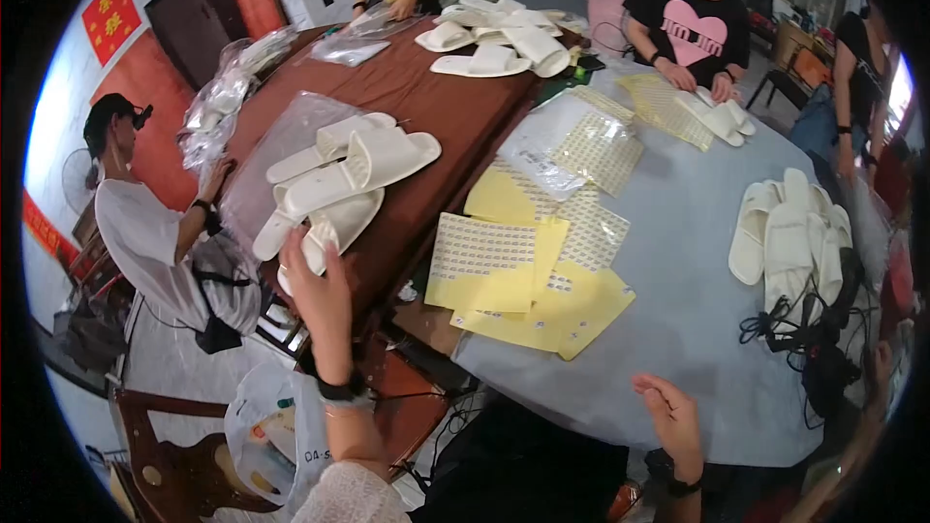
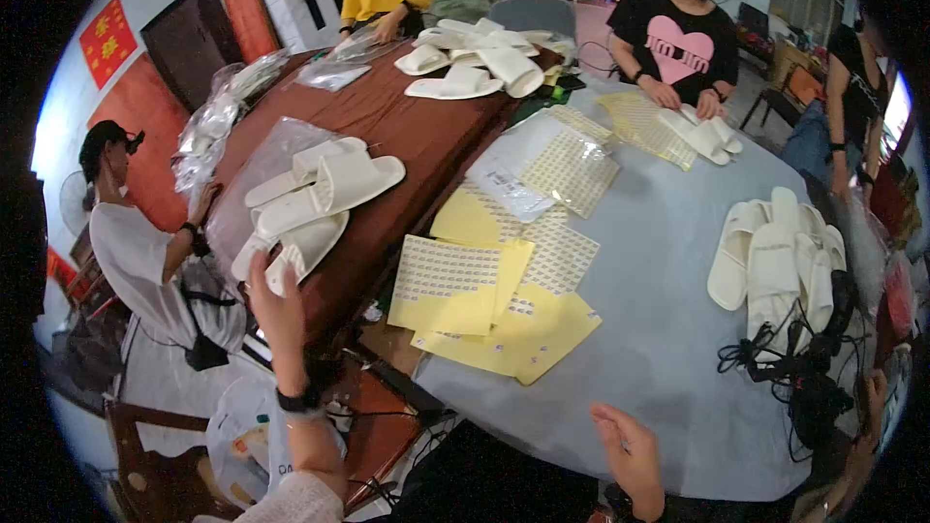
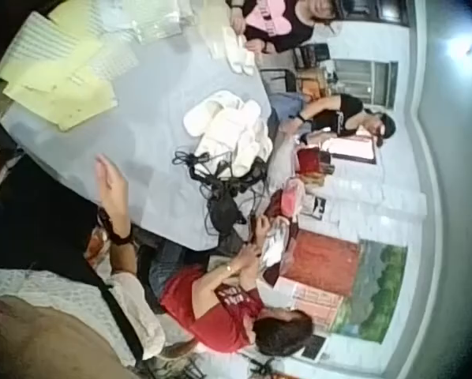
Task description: Apply size labels to white slippers and pack them into plastic bags.
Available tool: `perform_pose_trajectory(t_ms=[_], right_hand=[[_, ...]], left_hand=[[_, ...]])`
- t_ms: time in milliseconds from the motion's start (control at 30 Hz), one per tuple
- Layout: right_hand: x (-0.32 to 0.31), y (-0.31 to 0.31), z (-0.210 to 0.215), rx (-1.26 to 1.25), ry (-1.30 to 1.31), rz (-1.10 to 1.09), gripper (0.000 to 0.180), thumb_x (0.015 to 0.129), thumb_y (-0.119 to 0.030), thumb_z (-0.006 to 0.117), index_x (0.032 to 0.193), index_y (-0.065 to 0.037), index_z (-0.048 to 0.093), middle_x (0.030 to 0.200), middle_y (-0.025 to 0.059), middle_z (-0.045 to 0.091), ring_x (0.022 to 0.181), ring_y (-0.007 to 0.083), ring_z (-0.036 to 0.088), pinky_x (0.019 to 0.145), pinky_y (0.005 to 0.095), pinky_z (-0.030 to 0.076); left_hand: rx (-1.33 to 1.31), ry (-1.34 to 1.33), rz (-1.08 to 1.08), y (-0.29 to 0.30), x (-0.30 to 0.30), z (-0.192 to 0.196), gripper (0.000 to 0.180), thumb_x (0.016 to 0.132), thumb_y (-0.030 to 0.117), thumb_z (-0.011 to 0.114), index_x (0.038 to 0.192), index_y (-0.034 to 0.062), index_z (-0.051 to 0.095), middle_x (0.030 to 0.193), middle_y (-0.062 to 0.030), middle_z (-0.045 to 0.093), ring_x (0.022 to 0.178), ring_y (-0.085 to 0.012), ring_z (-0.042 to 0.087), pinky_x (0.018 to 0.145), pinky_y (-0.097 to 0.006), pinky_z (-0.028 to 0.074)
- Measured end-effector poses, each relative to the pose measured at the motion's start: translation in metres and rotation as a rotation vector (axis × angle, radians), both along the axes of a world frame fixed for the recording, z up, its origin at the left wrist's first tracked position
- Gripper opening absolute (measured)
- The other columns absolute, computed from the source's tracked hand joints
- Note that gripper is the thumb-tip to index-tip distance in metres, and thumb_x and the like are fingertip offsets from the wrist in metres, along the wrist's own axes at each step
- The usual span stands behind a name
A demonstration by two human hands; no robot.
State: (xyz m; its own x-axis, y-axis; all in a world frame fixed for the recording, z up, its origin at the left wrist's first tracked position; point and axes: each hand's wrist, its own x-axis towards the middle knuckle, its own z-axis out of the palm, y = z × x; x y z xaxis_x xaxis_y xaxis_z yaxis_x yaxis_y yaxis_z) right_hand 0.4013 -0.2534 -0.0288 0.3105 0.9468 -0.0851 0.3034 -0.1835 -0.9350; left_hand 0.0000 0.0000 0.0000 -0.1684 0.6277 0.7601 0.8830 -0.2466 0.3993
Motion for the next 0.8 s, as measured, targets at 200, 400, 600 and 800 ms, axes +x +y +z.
perform_pose_trajectory(t_ms=[200,400,600,800], right_hand=[[-0.013,0.006,0.003,-0.041,0.027,0.017,0.022,0.091,-0.013,0.055,0.107,-0.001,0.062,0.098,0.0116,0.067,0.087,0.0160,0.065,0.076,0.0256,0.048],[-0.029,0.010,0.034,-0.073,-0.138,0.086,0.023,0.092,-0.012,0.052,0.108,0.000,0.061,0.101,0.0101,0.066,0.093,0.0157,0.061,0.083,0.0279,0.047],[-0.015,-0.027,0.018,-0.068,0.084,-0.048,0.024,0.092,-0.013,0.052,0.109,0.000,0.061,0.101,0.0109,0.066,0.094,0.0173,0.062,0.083,0.0280,0.047],[-0.004,-0.052,0.014,-0.170,0.044,-0.109,0.028,0.093,-0.024,0.051,0.110,-0.005,0.062,0.105,0.0104,0.065,0.097,0.0217,0.062,0.081,0.0314,0.047]], left_hand=[[-0.350,0.268,-0.187,0.092,-0.035,0.068,0.049,0.080,0.030,0.064,0.113,-0.0047,0.054,0.115,-0.0245,0.055,0.110,-0.0375,0.051,0.092,-0.040,0.041],[-1.016,0.101,-0.220,0.248,-0.049,0.045,0.043,0.078,0.038,0.066,0.099,0.0007,0.063,0.088,-0.0110,0.068,0.078,-0.0249,0.063,0.070,-0.034,0.049],[-0.690,0.494,-0.077,0.305,-0.083,0.011,0.018,0.070,0.013,0.062,0.082,0.0021,0.067,0.080,-0.0141,0.066,0.071,-0.0277,0.064,0.062,-0.036,0.051],[-0.232,0.214,-0.256,0.279,-0.041,0.039,0.026,0.072,0.009,0.051,0.091,0.0002,0.066,0.086,-0.0267,0.063,0.082,-0.0388,0.063,0.071,-0.041,0.048]])
